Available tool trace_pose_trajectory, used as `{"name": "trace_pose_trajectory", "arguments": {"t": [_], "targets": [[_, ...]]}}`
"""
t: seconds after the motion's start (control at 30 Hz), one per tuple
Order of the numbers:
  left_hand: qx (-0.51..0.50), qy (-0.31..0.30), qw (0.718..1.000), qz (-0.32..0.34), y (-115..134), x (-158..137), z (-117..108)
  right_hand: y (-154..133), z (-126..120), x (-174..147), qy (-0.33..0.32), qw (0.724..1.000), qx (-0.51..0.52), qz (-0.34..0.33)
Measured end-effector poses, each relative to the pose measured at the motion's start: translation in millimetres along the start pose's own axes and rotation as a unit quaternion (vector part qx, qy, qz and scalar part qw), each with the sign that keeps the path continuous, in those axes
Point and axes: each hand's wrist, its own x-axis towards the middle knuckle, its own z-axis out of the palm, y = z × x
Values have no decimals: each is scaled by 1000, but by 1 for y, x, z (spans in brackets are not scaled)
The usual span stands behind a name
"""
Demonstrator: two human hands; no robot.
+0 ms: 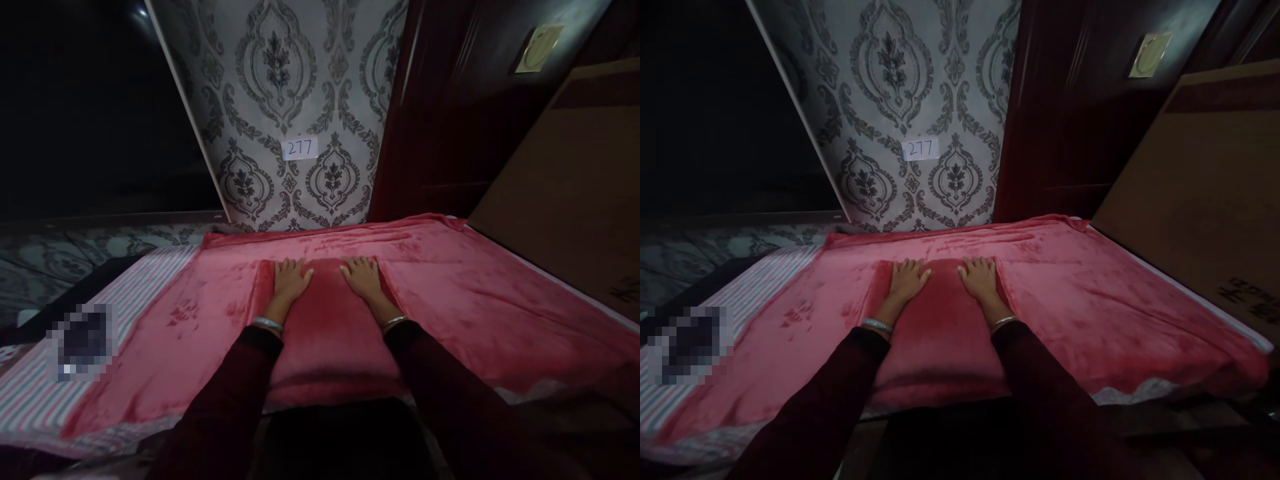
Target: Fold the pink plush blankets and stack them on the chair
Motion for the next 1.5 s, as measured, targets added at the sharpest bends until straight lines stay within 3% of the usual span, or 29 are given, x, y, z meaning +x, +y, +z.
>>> {"name": "trace_pose_trajectory", "arguments": {"t": [0.17, 0.47, 0.57, 0.63, 0.7, 0.83, 0.97, 1.17, 1.5], "targets": [[16, -17, 996, -90, -25, -6, -14, 8, -7, -1, -2, 1000, -11, 8], [-55, -68, 986, -140, -67, -17, -24, 74, -34, -27, -113, 979, 45, 161], [-50, -68, 981, -175, -66, -19, -36, 72, -53, -33, -98, 978, 23, 184], [-35, -49, 980, -190, -55, -23, -48, 55, -63, -37, -60, 985, 5, 162], [-26, -31, 989, -143, -35, -35, -57, 27, -67, -46, -27, 996, 0, 89], [-18, -16, 998, 58, 13, -79, -47, -30, -51, -82, -31, 997, 20, -69], [2, -54, 994, 96, 31, -112, -18, -50, -28, -110, -56, 995, 20, -80], [-3, -40, 994, 98, 24, -110, -10, -27, -28, -109, -49, 995, 14, -89], [60, -43, 997, -12, -25, -143, -23, 42, -43, -137, -74, 996, -31, 38]]}}
